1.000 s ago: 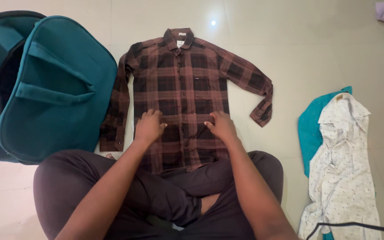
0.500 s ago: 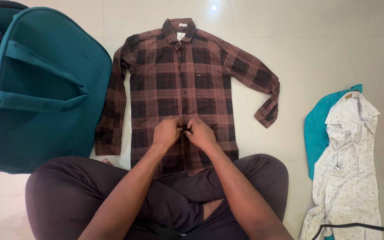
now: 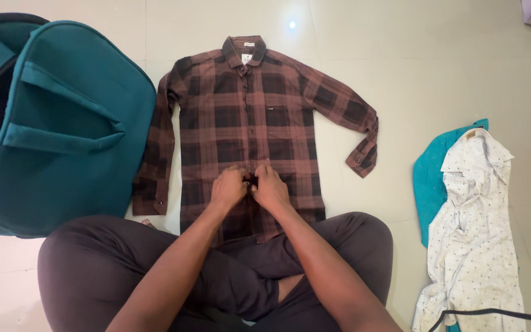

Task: The person lays a plaid shirt flat on the floor and proceeds to button it from the bottom to the top. They smooth the fabric and align the placket before fastening each button.

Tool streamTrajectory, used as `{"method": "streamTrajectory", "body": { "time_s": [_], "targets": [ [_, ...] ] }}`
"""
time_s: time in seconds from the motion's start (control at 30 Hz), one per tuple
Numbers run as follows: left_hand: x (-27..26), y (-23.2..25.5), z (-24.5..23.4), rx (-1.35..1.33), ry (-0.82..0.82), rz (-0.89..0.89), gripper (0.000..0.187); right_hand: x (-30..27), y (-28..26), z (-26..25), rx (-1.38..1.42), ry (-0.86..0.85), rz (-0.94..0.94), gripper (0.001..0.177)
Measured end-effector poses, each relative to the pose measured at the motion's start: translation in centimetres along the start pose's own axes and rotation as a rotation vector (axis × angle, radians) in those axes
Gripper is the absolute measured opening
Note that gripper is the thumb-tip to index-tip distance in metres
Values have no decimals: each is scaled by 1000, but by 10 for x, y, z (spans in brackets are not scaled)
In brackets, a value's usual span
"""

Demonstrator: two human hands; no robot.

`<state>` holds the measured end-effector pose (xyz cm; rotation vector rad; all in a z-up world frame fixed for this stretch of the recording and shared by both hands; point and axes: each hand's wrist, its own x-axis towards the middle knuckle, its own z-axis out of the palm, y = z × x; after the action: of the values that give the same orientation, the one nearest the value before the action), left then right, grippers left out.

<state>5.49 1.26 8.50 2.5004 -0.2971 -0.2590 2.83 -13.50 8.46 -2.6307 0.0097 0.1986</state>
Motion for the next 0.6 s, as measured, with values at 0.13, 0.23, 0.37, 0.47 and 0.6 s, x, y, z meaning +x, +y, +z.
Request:
{"method": "streamTrajectory", "body": {
  "time_s": [0.13, 0.23, 0.37, 0.47, 0.6],
  "targets": [
    [-1, 4, 1, -14, -2, -20, 20, 2, 5, 7, 4, 63, -44, 37],
    [-3, 1, 5, -17, 10, -6, 18, 2, 15, 7, 174, 66, -20, 31],
    [-1, 0, 8, -32, 16, 2, 17, 4, 24, 4, 336, 250, -317, 35],
    [-1, 0, 10, -24, 20, 9, 17, 4, 21, 5, 239, 142, -134, 19],
    [1, 1, 9, -12, 18, -30, 18, 10, 17, 0, 177, 113, 42, 16]
  ]
}}
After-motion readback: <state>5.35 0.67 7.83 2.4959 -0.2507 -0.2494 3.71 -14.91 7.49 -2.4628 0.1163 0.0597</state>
